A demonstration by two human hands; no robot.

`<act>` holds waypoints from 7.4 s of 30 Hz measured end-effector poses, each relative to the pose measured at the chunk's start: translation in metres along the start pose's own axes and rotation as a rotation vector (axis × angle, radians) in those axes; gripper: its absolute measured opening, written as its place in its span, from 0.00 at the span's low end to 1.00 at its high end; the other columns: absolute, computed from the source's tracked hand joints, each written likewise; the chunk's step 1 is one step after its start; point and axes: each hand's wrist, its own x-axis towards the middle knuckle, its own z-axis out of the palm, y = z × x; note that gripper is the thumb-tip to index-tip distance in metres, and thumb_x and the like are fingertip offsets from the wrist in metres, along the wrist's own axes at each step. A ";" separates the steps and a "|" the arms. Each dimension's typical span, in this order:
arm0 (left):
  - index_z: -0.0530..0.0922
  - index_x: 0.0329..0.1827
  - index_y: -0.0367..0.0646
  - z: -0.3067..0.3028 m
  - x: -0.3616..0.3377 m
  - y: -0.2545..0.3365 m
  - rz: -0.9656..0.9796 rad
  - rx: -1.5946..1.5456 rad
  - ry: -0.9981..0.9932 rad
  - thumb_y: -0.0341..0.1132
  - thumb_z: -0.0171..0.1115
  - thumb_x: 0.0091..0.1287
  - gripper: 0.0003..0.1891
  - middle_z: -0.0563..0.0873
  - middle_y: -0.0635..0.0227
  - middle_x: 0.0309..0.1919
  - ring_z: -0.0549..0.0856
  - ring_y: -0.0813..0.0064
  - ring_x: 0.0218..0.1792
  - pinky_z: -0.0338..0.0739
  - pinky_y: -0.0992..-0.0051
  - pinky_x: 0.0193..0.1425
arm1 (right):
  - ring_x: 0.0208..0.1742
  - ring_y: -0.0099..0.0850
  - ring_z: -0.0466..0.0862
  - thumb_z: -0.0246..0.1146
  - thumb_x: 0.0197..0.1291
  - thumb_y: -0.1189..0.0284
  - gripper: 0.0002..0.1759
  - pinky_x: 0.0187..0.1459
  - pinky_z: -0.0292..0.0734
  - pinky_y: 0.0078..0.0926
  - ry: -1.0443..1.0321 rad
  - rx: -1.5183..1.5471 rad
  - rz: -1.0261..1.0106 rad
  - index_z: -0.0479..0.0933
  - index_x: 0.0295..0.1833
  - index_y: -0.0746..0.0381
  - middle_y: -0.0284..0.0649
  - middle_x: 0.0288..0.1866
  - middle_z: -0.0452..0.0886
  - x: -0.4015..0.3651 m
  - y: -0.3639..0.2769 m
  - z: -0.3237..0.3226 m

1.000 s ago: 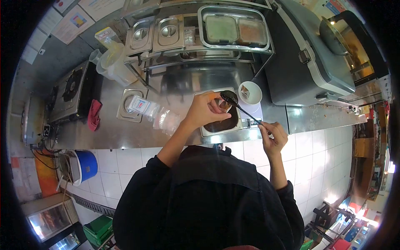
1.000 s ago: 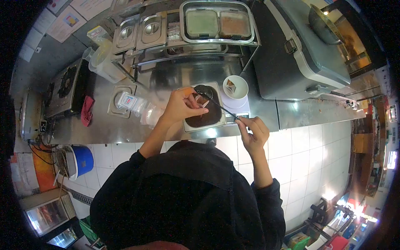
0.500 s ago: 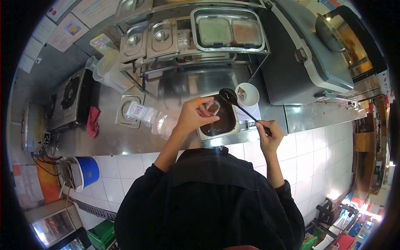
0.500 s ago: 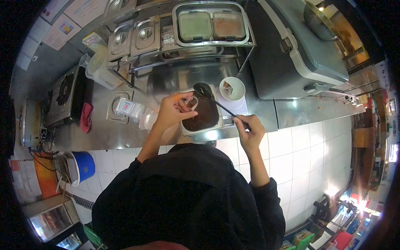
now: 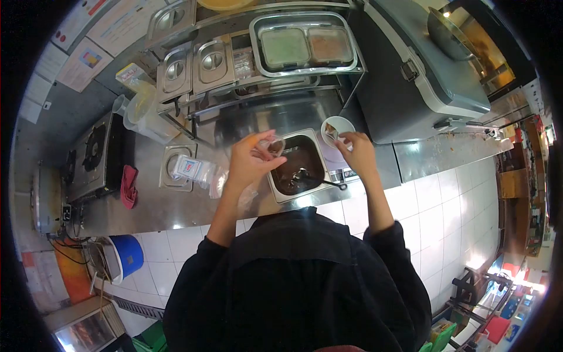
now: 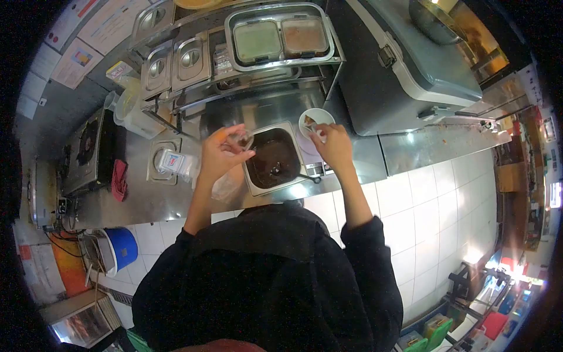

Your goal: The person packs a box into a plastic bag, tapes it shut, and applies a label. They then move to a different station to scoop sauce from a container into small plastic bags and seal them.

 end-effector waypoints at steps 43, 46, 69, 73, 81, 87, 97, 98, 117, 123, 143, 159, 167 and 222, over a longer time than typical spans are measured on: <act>0.81 0.49 0.43 0.020 0.032 0.015 0.227 0.238 0.024 0.35 0.80 0.37 0.30 0.84 0.70 0.37 0.72 0.89 0.17 0.69 0.86 0.23 | 0.29 0.25 0.76 0.74 0.42 0.72 0.32 0.32 0.72 0.26 -0.374 0.519 0.036 0.71 0.57 0.57 0.33 0.31 0.76 -0.074 -0.010 -0.021; 0.81 0.49 0.42 0.008 0.027 0.011 0.182 0.206 0.053 0.31 0.80 0.39 0.29 0.84 0.68 0.38 0.76 0.89 0.21 0.71 0.86 0.26 | 0.28 0.19 0.75 0.71 0.51 0.73 0.18 0.31 0.71 0.16 -0.239 0.652 0.173 0.77 0.48 0.64 0.32 0.32 0.75 -0.086 -0.011 0.026; 0.76 0.56 0.41 -0.017 -0.027 -0.007 0.053 0.132 0.097 0.29 0.77 0.44 0.32 0.83 0.63 0.42 0.80 0.84 0.29 0.76 0.81 0.39 | 0.22 0.17 0.75 0.62 0.62 0.70 0.10 0.23 0.67 0.13 -0.146 0.973 0.414 0.80 0.40 0.67 0.33 0.24 0.78 -0.069 -0.005 0.034; 0.76 0.56 0.41 -0.017 -0.028 -0.007 0.053 0.155 0.092 0.28 0.78 0.44 0.32 0.83 0.63 0.42 0.81 0.84 0.30 0.76 0.81 0.39 | 0.25 0.16 0.75 0.59 0.64 0.70 0.11 0.25 0.67 0.13 -0.072 0.844 0.375 0.79 0.43 0.67 0.33 0.26 0.79 -0.073 -0.004 0.045; 0.75 0.58 0.39 -0.015 -0.030 -0.008 0.040 0.124 0.073 0.27 0.78 0.43 0.35 0.83 0.61 0.44 0.80 0.85 0.30 0.76 0.81 0.41 | 0.31 0.18 0.76 0.55 0.68 0.67 0.16 0.31 0.70 0.12 0.025 1.215 0.581 0.75 0.51 0.69 0.35 0.33 0.79 -0.084 0.025 0.045; 0.75 0.58 0.40 -0.012 -0.031 -0.004 0.053 0.115 0.075 0.28 0.78 0.43 0.34 0.83 0.62 0.44 0.79 0.85 0.30 0.76 0.80 0.40 | 0.36 0.22 0.79 0.55 0.68 0.68 0.16 0.40 0.75 0.14 0.110 1.500 0.639 0.73 0.50 0.71 0.37 0.36 0.79 -0.107 0.045 0.040; 0.78 0.53 0.41 0.000 -0.023 0.011 0.054 0.198 -0.021 0.30 0.77 0.40 0.31 0.83 0.66 0.41 0.83 0.80 0.28 0.77 0.80 0.37 | 0.34 0.21 0.79 0.55 0.67 0.68 0.16 0.36 0.72 0.14 0.345 1.649 0.570 0.72 0.50 0.72 0.38 0.36 0.79 -0.104 0.025 0.013; 0.79 0.53 0.40 0.003 -0.021 0.010 0.046 0.194 -0.033 0.31 0.77 0.40 0.31 0.83 0.66 0.41 0.83 0.80 0.27 0.77 0.80 0.36 | 0.33 0.21 0.77 0.55 0.68 0.67 0.16 0.34 0.69 0.14 0.338 1.623 0.518 0.73 0.50 0.71 0.38 0.35 0.79 -0.099 0.010 0.003; 0.80 0.44 0.32 0.023 0.001 0.040 0.001 0.229 -0.122 0.40 0.80 0.37 0.31 0.78 0.69 0.20 0.77 0.81 0.21 0.70 0.82 0.28 | 0.29 0.24 0.73 0.51 0.69 0.67 0.16 0.31 0.66 0.19 0.332 1.123 -0.101 0.73 0.50 0.70 0.42 0.35 0.76 -0.095 -0.073 -0.040; 0.80 0.44 0.32 0.023 0.000 0.046 -0.025 0.235 -0.107 0.37 0.79 0.37 0.30 0.83 0.63 0.29 0.80 0.78 0.20 0.73 0.80 0.29 | 0.28 0.25 0.75 0.52 0.69 0.68 0.15 0.30 0.68 0.19 0.352 0.930 -0.153 0.75 0.46 0.71 0.43 0.34 0.76 -0.096 -0.078 -0.047; 0.80 0.47 0.32 0.027 0.003 0.036 0.041 0.220 -0.078 0.39 0.79 0.37 0.32 0.83 0.63 0.34 0.80 0.80 0.21 0.74 0.81 0.28 | 0.28 0.23 0.72 0.51 0.70 0.68 0.14 0.32 0.67 0.18 0.334 1.343 0.109 0.73 0.50 0.69 0.39 0.33 0.78 -0.084 -0.055 -0.034; 0.80 0.49 0.37 0.028 0.003 0.022 0.000 0.134 -0.089 0.37 0.79 0.37 0.32 0.82 0.66 0.34 0.79 0.81 0.21 0.74 0.82 0.29 | 0.28 0.22 0.72 0.52 0.69 0.67 0.15 0.30 0.65 0.16 0.383 1.429 0.205 0.73 0.50 0.68 0.38 0.32 0.78 -0.082 -0.049 -0.034; 0.79 0.55 0.43 0.014 0.011 0.003 0.193 0.271 0.128 0.30 0.77 0.42 0.32 0.82 0.68 0.38 0.76 0.84 0.23 0.72 0.83 0.31 | 0.25 0.18 0.71 0.47 0.71 0.59 0.24 0.27 0.63 0.16 -0.070 0.801 0.433 0.79 0.48 0.69 0.35 0.26 0.78 -0.085 -0.014 -0.025; 0.72 0.62 0.42 0.019 -0.028 0.011 -0.026 0.025 0.147 0.29 0.73 0.50 0.33 0.82 0.64 0.48 0.78 0.77 0.44 0.71 0.79 0.51 | 0.26 0.22 0.75 0.76 0.38 0.70 0.38 0.33 0.72 0.20 -0.282 0.361 0.327 0.70 0.60 0.56 0.34 0.29 0.77 -0.092 0.012 -0.013</act>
